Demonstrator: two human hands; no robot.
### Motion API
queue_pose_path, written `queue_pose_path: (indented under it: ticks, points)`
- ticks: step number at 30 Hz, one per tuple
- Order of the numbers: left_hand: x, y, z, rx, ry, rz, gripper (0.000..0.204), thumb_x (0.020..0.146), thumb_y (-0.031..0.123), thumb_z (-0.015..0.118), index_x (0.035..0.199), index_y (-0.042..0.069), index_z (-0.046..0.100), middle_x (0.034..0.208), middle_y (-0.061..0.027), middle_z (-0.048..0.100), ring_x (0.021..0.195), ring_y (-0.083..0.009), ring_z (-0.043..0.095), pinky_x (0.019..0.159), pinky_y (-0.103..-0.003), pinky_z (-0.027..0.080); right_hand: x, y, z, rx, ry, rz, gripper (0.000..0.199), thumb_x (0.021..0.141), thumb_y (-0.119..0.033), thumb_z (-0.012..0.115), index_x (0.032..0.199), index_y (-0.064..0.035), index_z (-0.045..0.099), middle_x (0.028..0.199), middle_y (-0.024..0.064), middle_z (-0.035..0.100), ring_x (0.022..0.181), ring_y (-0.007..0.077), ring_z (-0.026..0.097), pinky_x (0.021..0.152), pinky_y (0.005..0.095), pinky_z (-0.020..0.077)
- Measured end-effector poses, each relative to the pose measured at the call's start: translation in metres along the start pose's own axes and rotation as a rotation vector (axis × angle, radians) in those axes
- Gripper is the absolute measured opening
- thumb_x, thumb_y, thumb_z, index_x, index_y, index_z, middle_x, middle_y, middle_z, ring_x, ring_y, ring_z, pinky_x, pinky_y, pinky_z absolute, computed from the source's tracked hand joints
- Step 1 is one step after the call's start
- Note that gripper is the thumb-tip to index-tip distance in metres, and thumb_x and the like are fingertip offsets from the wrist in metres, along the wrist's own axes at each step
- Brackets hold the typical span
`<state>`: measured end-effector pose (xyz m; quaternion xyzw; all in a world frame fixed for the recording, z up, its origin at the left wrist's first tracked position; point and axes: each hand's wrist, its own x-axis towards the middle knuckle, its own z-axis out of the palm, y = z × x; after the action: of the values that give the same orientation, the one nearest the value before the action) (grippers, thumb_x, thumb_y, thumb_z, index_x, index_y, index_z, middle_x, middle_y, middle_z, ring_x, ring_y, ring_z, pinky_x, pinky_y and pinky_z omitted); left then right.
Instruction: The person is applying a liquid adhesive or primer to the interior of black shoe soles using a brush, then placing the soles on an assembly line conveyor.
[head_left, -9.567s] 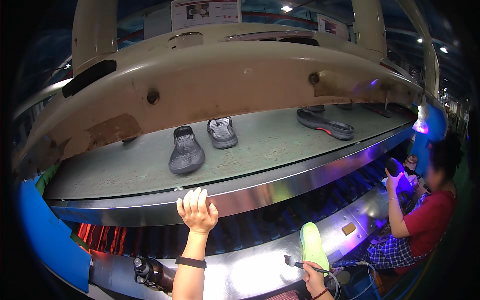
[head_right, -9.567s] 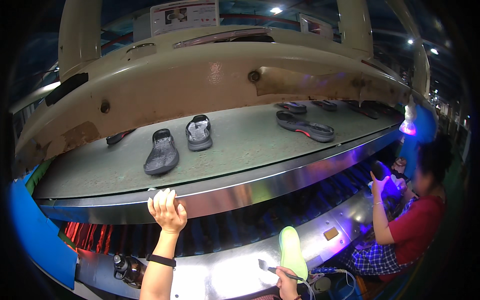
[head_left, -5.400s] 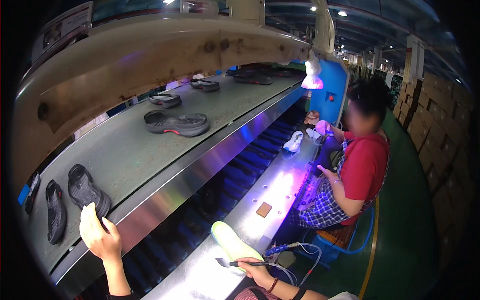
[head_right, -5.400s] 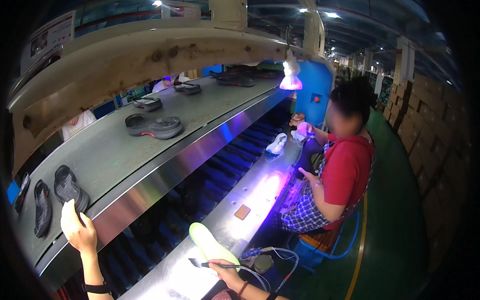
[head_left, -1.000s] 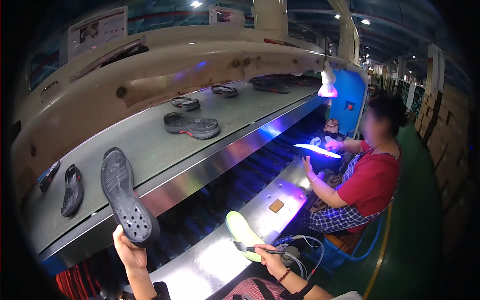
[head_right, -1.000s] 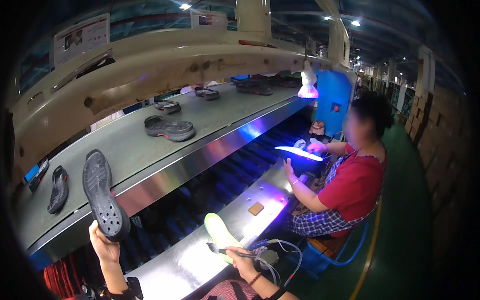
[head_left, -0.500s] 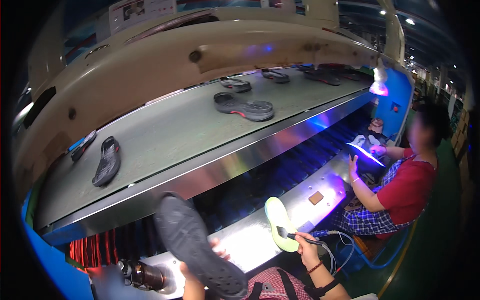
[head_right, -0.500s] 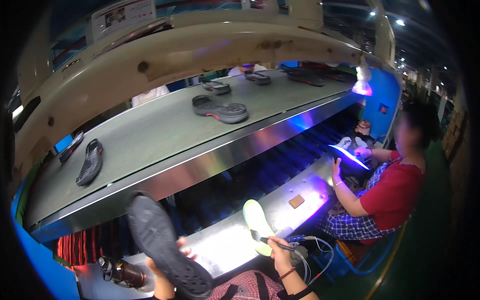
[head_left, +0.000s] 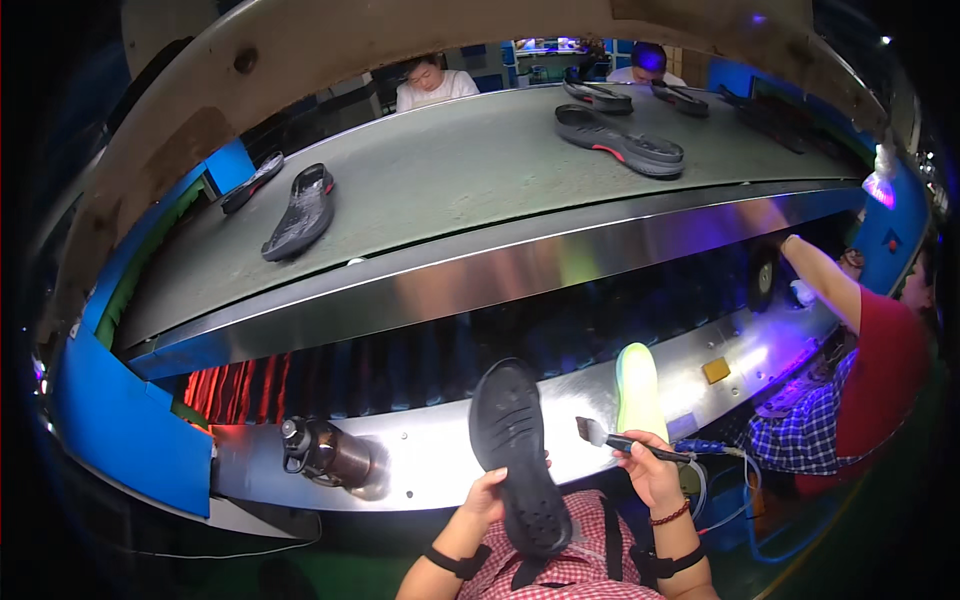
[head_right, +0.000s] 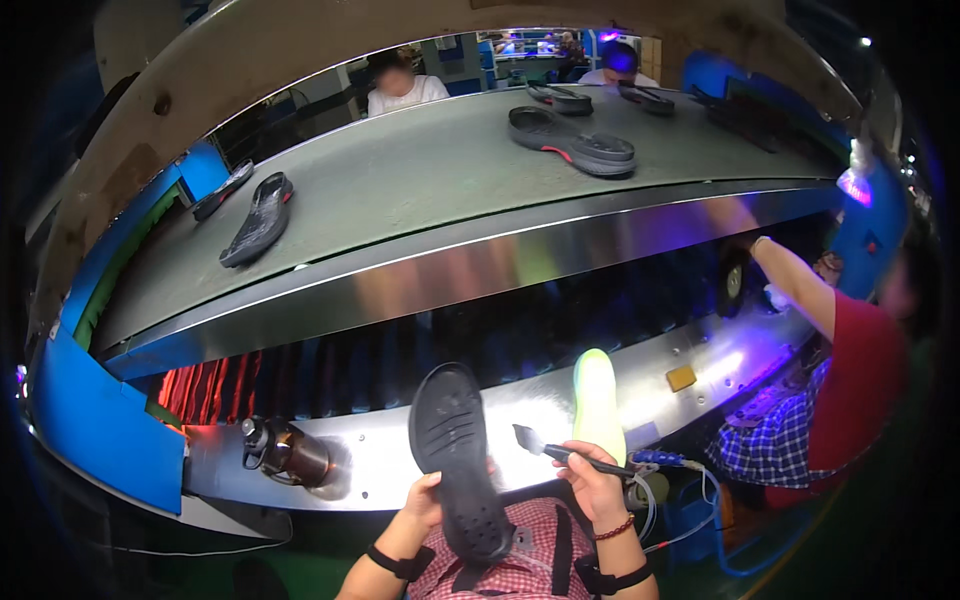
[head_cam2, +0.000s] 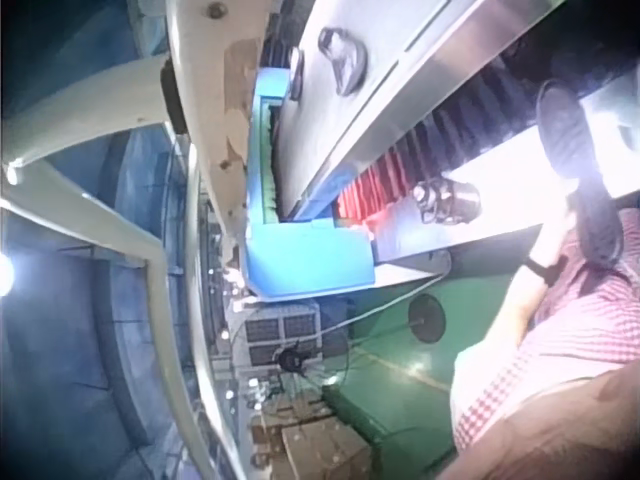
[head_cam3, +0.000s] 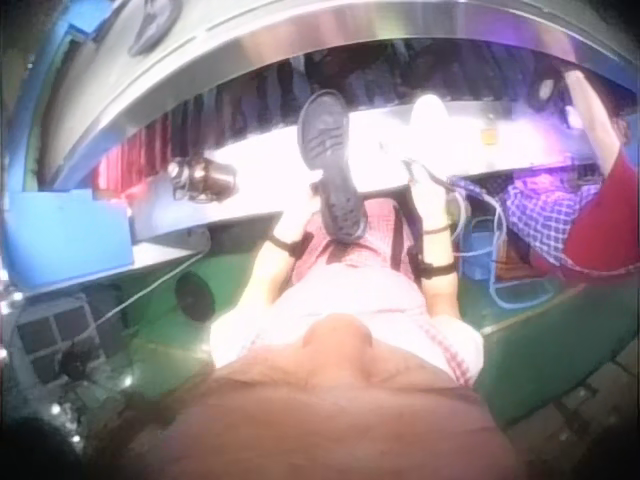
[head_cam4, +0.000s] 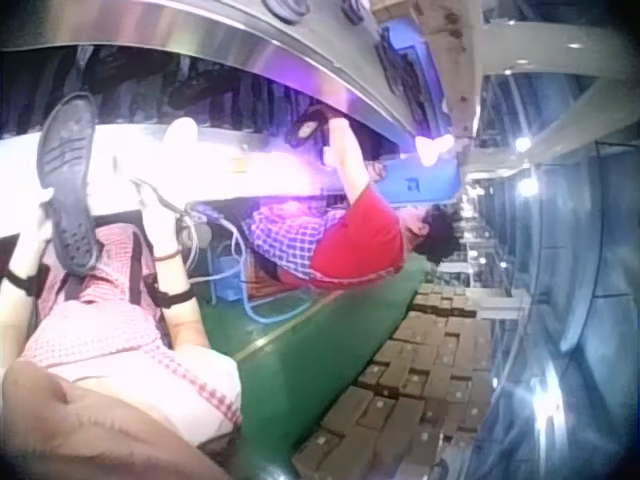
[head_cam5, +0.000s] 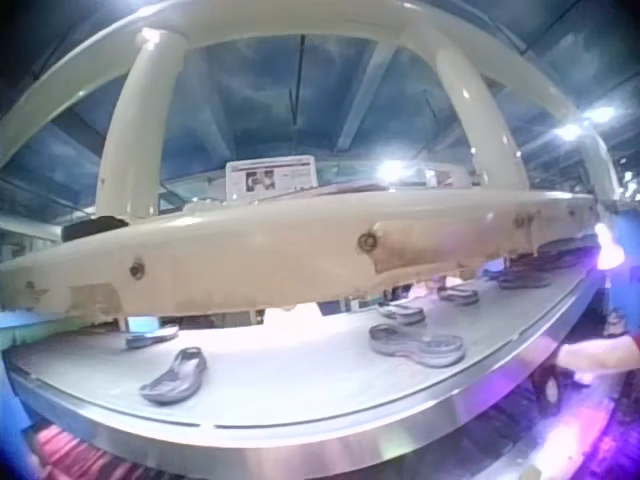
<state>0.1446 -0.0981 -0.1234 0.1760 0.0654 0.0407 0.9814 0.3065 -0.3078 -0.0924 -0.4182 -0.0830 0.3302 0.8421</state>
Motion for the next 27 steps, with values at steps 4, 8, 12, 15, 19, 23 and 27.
queue_pose_path:
  ticks: [4,8,12,15,19,23,27]
  points:
    - [0.007,-0.004,0.010,0.058,-0.075,0.060,0.104,0.071,0.072,0.059,0.142,0.002,0.030,0.140,-0.0208,0.041,0.128,-0.0338,0.042,0.108,-0.047,0.034,0.010,0.012,0.041,0.010,-0.206,0.083,0.025,0.090,-0.005,0.059,0.113,0.0043,0.057,0.104,0.0185,0.065,0.092,0.0229,0.066,0.083,0.0312,0.0538]
    - [0.008,-0.003,0.022,0.026,-0.062,0.048,0.112,0.069,0.086,0.037,0.145,0.004,0.026,0.142,-0.0211,0.038,0.129,-0.0352,0.041,0.108,-0.048,0.033,0.028,0.017,0.061,0.007,-0.266,0.113,0.024,0.087,0.000,0.061,0.111,0.0043,0.058,0.103,0.0180,0.066,0.091,0.0221,0.066,0.083,0.0321,0.0540]
    - [0.007,0.003,0.031,0.074,-0.007,0.043,0.116,0.068,0.091,0.019,0.146,0.004,0.024,0.143,-0.0218,0.037,0.129,-0.0376,0.041,0.108,-0.050,0.033,0.040,0.020,0.071,-0.095,-0.243,0.114,0.021,0.086,0.001,0.061,0.108,0.0031,0.061,0.102,0.0160,0.066,0.084,0.0189,0.065,0.074,0.0310,0.0541]
    - [0.005,0.006,0.033,0.064,-0.029,0.091,0.113,0.072,0.088,0.015,0.146,0.004,0.024,0.142,-0.0226,0.038,0.127,-0.0392,0.043,0.107,-0.050,0.034,0.041,0.024,0.078,-0.164,-0.209,0.098,0.020,0.086,-0.001,0.062,0.106,0.0028,0.062,0.099,0.0148,0.067,0.081,0.0161,0.063,0.068,0.0310,0.0539]
    - [0.009,0.007,0.038,-0.018,-0.086,0.076,0.101,0.081,0.081,0.013,0.145,0.004,0.025,0.141,-0.0225,0.040,0.124,-0.0396,0.046,0.105,-0.051,0.036,0.043,0.021,0.081,-0.183,-0.162,0.107,0.022,0.086,-0.003,0.064,0.106,0.0038,0.062,0.094,0.0121,0.067,0.078,0.0145,0.063,0.064,0.0279,0.0531]
    - [0.016,0.006,0.041,-0.070,-0.113,0.069,0.094,0.085,0.075,0.013,0.145,0.004,0.026,0.140,-0.0220,0.040,0.124,-0.0398,0.046,0.105,-0.051,0.037,0.050,0.019,0.080,-0.195,-0.138,0.087,0.026,0.084,-0.007,0.068,0.107,0.0046,0.063,0.087,0.0090,0.067,0.073,0.0120,0.062,0.057,0.0233,0.0518]
    - [0.018,0.002,0.041,-0.063,-0.032,0.047,0.100,0.080,0.082,0.019,0.145,0.007,0.027,0.142,-0.0193,0.039,0.124,-0.0441,0.044,0.105,-0.055,0.035,0.057,0.018,0.079,-0.224,-0.138,0.052,0.027,0.083,-0.007,0.069,0.108,0.0045,0.064,0.087,0.0088,0.068,0.076,0.0121,0.063,0.063,0.0230,0.0518]
